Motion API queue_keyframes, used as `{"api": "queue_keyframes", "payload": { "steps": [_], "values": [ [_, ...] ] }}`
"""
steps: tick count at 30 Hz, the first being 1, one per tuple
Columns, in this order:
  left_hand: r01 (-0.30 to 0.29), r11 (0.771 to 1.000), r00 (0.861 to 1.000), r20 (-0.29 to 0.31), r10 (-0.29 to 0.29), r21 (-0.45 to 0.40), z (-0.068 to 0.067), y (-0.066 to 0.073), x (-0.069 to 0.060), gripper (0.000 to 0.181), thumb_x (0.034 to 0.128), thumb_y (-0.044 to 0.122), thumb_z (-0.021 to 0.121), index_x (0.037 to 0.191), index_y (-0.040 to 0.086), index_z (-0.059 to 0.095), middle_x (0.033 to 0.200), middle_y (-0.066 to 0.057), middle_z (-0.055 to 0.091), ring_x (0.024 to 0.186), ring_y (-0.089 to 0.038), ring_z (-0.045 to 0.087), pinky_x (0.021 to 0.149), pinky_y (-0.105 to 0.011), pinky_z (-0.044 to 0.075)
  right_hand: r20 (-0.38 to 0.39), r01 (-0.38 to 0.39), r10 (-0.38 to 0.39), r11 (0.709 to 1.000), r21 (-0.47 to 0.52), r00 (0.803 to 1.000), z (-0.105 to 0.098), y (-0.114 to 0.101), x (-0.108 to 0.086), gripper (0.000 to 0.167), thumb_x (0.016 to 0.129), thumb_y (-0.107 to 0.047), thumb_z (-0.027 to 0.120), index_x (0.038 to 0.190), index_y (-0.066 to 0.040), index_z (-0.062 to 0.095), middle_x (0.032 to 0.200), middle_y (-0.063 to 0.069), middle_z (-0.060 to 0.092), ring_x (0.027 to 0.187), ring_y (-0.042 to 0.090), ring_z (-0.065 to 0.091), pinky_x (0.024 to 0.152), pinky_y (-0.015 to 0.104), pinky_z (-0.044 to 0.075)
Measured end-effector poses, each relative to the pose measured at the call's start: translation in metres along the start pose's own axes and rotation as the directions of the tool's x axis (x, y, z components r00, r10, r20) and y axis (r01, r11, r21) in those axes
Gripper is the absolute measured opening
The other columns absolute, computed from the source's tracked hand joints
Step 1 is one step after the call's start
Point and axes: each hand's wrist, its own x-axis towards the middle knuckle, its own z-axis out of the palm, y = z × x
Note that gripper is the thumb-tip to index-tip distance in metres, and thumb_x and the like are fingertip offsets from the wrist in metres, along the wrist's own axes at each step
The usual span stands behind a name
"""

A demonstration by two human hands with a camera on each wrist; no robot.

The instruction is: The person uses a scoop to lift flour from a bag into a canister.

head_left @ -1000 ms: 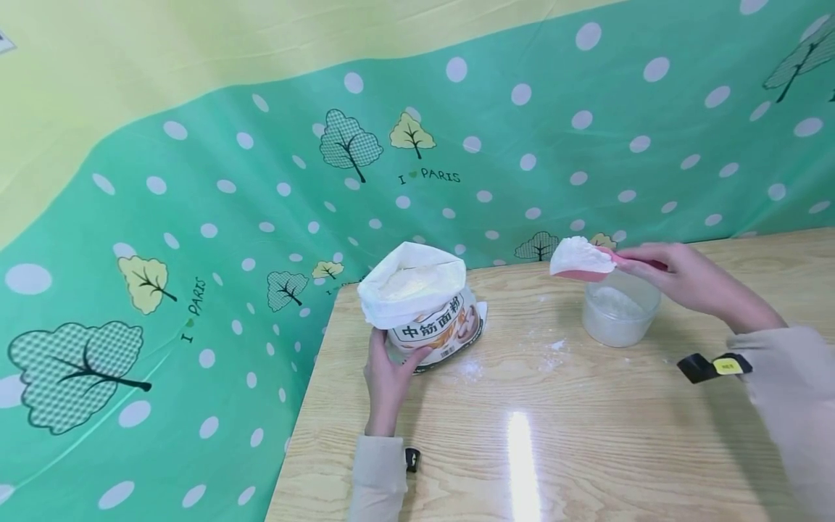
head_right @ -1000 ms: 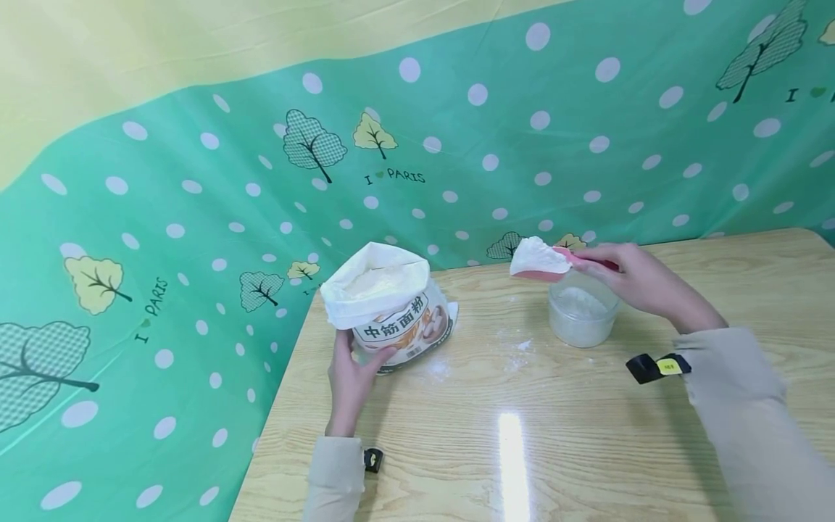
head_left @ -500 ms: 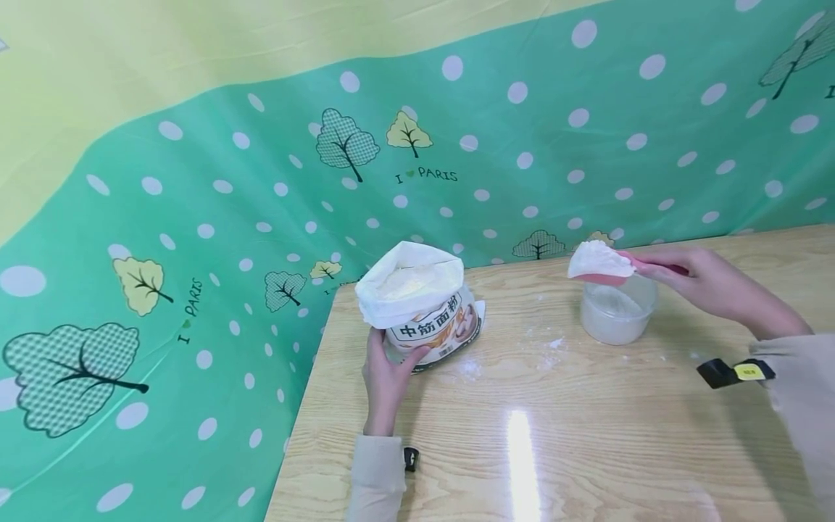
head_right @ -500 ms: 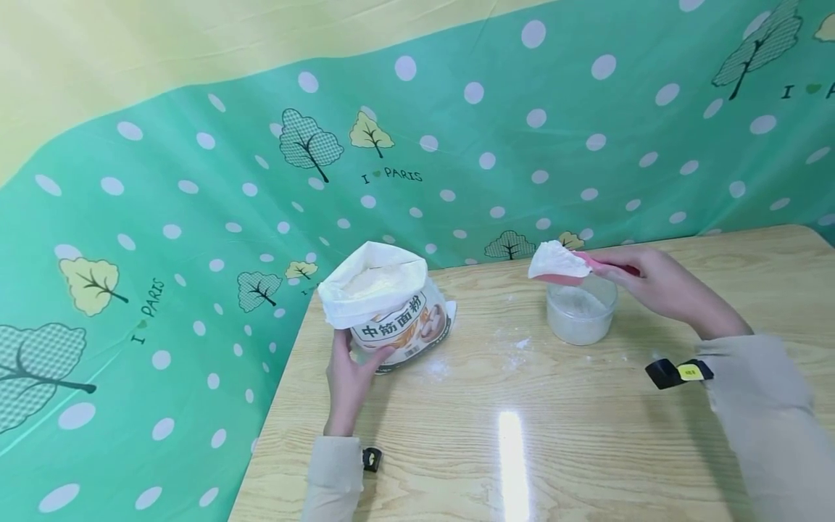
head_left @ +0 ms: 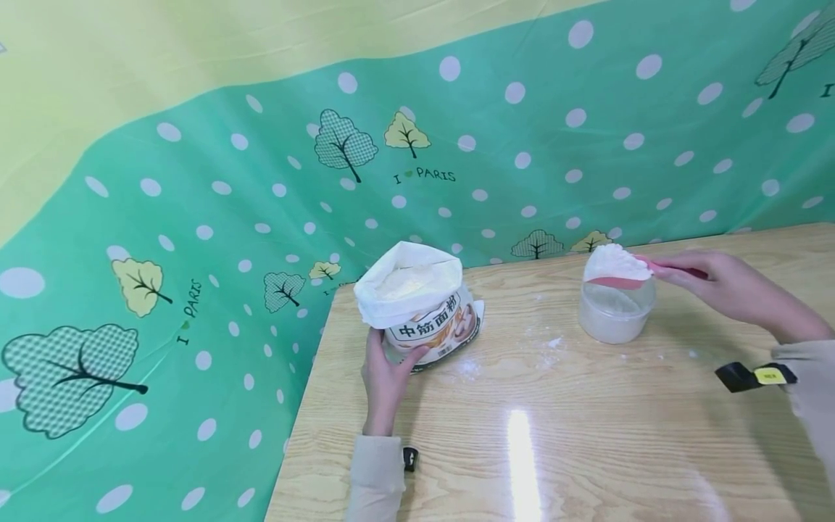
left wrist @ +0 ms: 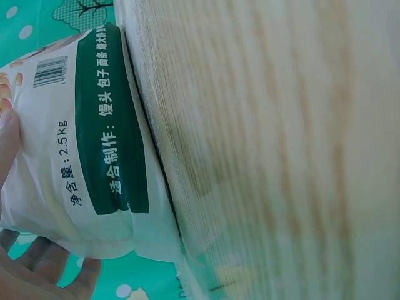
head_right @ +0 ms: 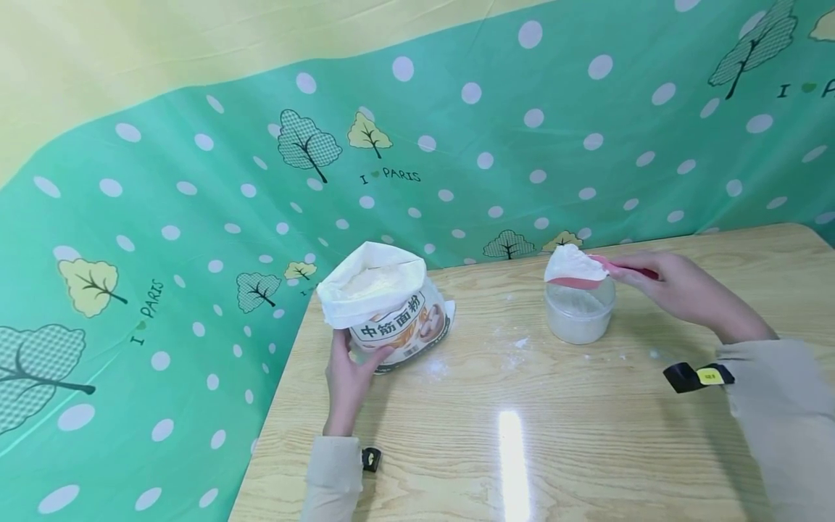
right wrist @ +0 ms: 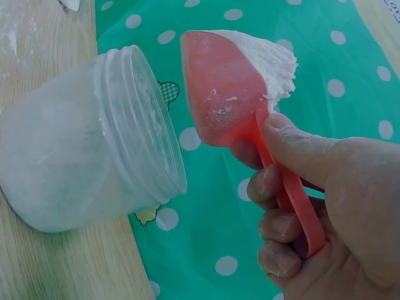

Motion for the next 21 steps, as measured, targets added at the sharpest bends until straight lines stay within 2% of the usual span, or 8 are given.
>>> {"api": "queue_keyframes", "payload": {
  "steps": [7,12,17,21],
  "values": [
    [-0.008,1.0,1.0,0.006,0.008,-0.002,0.0,0.0,0.0,0.09,0.0702,0.057,0.082,0.144,0.027,0.041,0.14,0.004,0.055,0.135,-0.022,0.048,0.115,-0.048,0.038,-0.032,0.038,-0.039,0.998,-0.04,0.999,-0.001,0.008,-0.004,0.03,0.099,-0.014,0.062,0.123,0.002,0.067,0.118,0.029,0.066,0.089,-0.026,0.043,0.066,-0.001,0.039],
    [0.005,1.0,1.0,0.007,-0.005,0.008,0.0,0.0,0.0,0.091,0.0688,0.058,0.083,0.144,0.028,0.041,0.14,0.004,0.055,0.135,-0.022,0.048,0.114,-0.048,0.038,-0.023,0.029,-0.031,0.996,-0.082,0.999,-0.006,0.01,-0.007,0.031,0.1,-0.015,0.061,0.124,0.003,0.066,0.118,0.03,0.066,0.086,-0.025,0.042,0.064,0.001,0.04],
    [0.0,1.0,1.0,0.005,0.0,0.004,0.0,0.0,0.0,0.091,0.0692,0.057,0.083,0.144,0.027,0.041,0.14,0.004,0.055,0.135,-0.023,0.048,0.114,-0.048,0.038,-0.013,0.039,-0.041,0.991,-0.129,0.999,-0.01,0.012,-0.009,0.032,0.099,-0.014,0.061,0.124,0.006,0.065,0.12,0.034,0.063,0.085,-0.024,0.041,0.06,0.007,0.043],
    [-0.011,1.0,1.0,-0.003,0.011,-0.003,0.0,0.0,0.0,0.09,0.0693,0.055,0.084,0.143,0.025,0.042,0.139,0.003,0.056,0.133,-0.023,0.05,0.113,-0.047,0.04,-0.01,0.031,-0.034,0.984,-0.177,0.999,-0.013,0.013,-0.01,0.032,0.098,-0.013,0.062,0.124,0.007,0.065,0.119,0.034,0.063,0.081,-0.016,0.045,0.058,0.015,0.046]
  ]
}}
